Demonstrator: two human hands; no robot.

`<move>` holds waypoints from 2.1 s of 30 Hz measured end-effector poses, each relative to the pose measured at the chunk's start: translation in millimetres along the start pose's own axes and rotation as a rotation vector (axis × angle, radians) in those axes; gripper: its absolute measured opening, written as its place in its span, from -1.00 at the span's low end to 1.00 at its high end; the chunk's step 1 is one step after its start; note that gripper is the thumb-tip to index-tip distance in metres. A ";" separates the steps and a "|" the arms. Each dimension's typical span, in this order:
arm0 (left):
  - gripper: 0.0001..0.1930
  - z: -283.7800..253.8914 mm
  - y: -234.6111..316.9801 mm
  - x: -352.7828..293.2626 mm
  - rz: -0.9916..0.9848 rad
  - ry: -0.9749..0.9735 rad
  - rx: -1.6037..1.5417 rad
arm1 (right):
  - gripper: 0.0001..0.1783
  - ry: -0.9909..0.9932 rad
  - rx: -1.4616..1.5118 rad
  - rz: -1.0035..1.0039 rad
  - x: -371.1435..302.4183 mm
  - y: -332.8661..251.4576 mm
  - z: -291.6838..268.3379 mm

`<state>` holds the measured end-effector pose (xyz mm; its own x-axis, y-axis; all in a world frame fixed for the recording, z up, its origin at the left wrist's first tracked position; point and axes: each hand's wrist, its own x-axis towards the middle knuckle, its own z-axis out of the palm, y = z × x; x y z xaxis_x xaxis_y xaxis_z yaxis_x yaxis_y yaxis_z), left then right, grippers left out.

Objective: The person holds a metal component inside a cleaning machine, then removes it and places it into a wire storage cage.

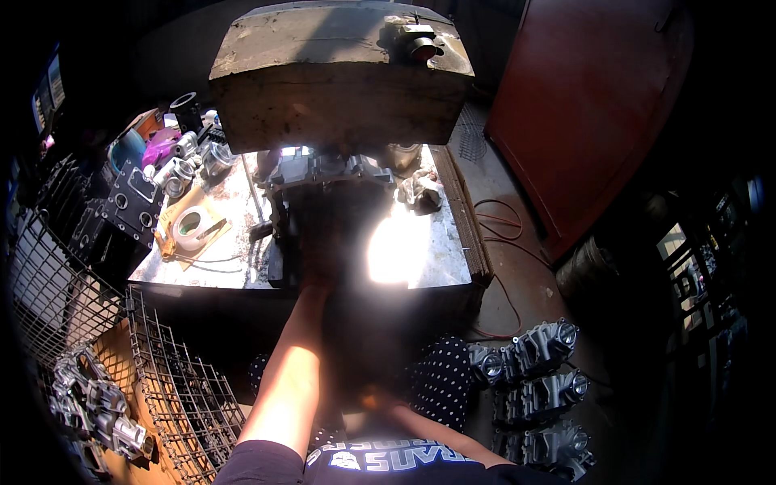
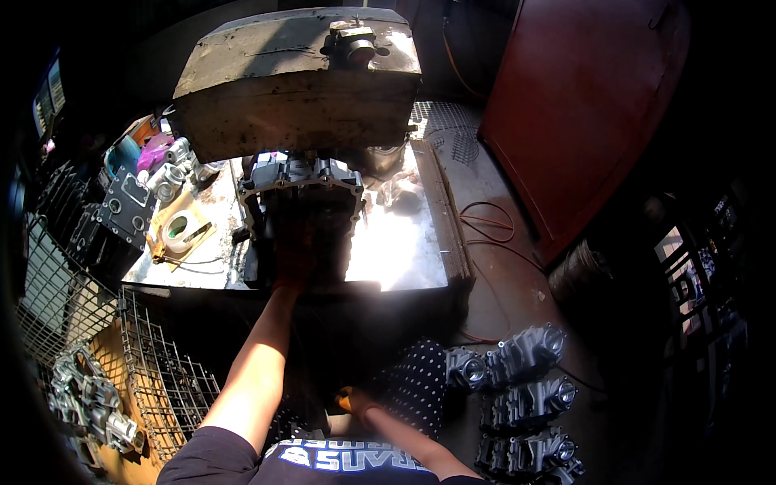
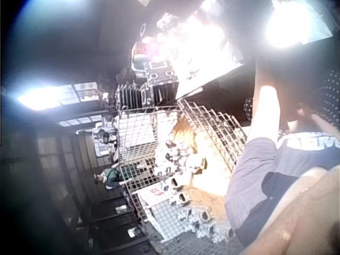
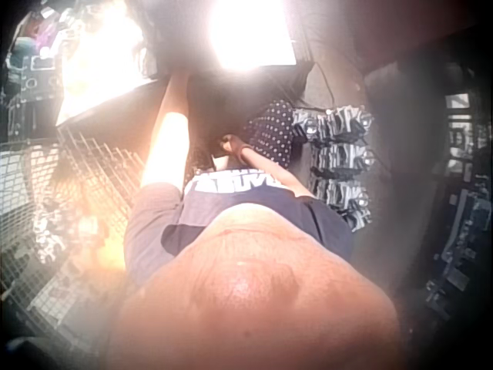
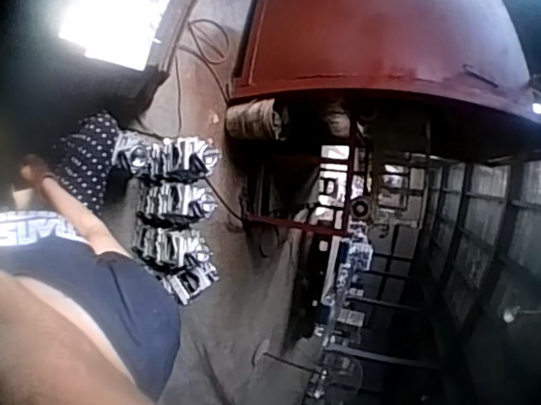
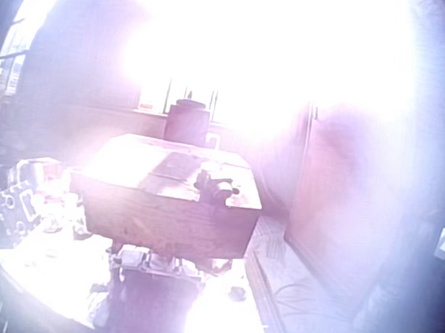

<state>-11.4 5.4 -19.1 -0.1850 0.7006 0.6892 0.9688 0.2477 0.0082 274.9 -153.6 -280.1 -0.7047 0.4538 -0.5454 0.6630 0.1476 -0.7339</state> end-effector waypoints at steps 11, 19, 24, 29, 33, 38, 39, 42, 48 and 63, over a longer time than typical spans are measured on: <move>-0.49 -4.7 1.3 -0.4 -0.006 0.027 0.028 | -0.49 0.030 -0.017 -0.004 -7.9 -12.7 -5.4; -0.45 3.6 0.1 0.3 0.009 0.050 0.008 | -0.48 0.017 0.013 -0.008 0.7 0.9 1.5; -0.45 2.7 0.8 -0.8 -0.004 0.065 -0.077 | -0.46 0.011 0.001 -0.009 -1.4 -4.8 -1.2; -0.47 -4.6 2.9 5.5 -0.071 0.014 -0.084 | -0.46 0.006 0.055 0.005 -13.2 -20.6 -7.5; -0.48 -5.6 5.9 5.8 -0.097 -0.029 -0.104 | -0.46 -0.008 0.052 0.013 -15.4 -22.3 -9.5; -0.48 11.8 -3.1 -4.0 -0.084 -0.060 -0.137 | -0.48 -0.024 0.024 0.005 -12.6 -19.9 -8.4; -0.48 11.9 -2.2 -4.5 -0.083 -0.062 -0.119 | -0.48 -0.021 0.035 -0.004 -11.3 -16.8 -7.5; -0.47 12.1 -1.6 -4.8 -0.086 -0.095 -0.093 | -0.48 -0.012 0.049 -0.026 -8.0 -8.4 -3.6; -0.45 13.9 -2.2 -5.2 -0.081 -0.106 -0.072 | -0.46 -0.004 0.030 -0.017 -7.4 -7.9 -2.0; -0.45 0.8 0.2 1.5 -0.086 -0.034 -0.216 | -0.47 -0.042 0.018 0.004 -23.3 -33.6 -17.3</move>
<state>-11.6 7.1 -18.7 -0.2703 0.7059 0.6547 0.9614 0.1614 0.2229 273.4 -153.8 -235.7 -0.7124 0.4165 -0.5647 0.6615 0.1299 -0.7386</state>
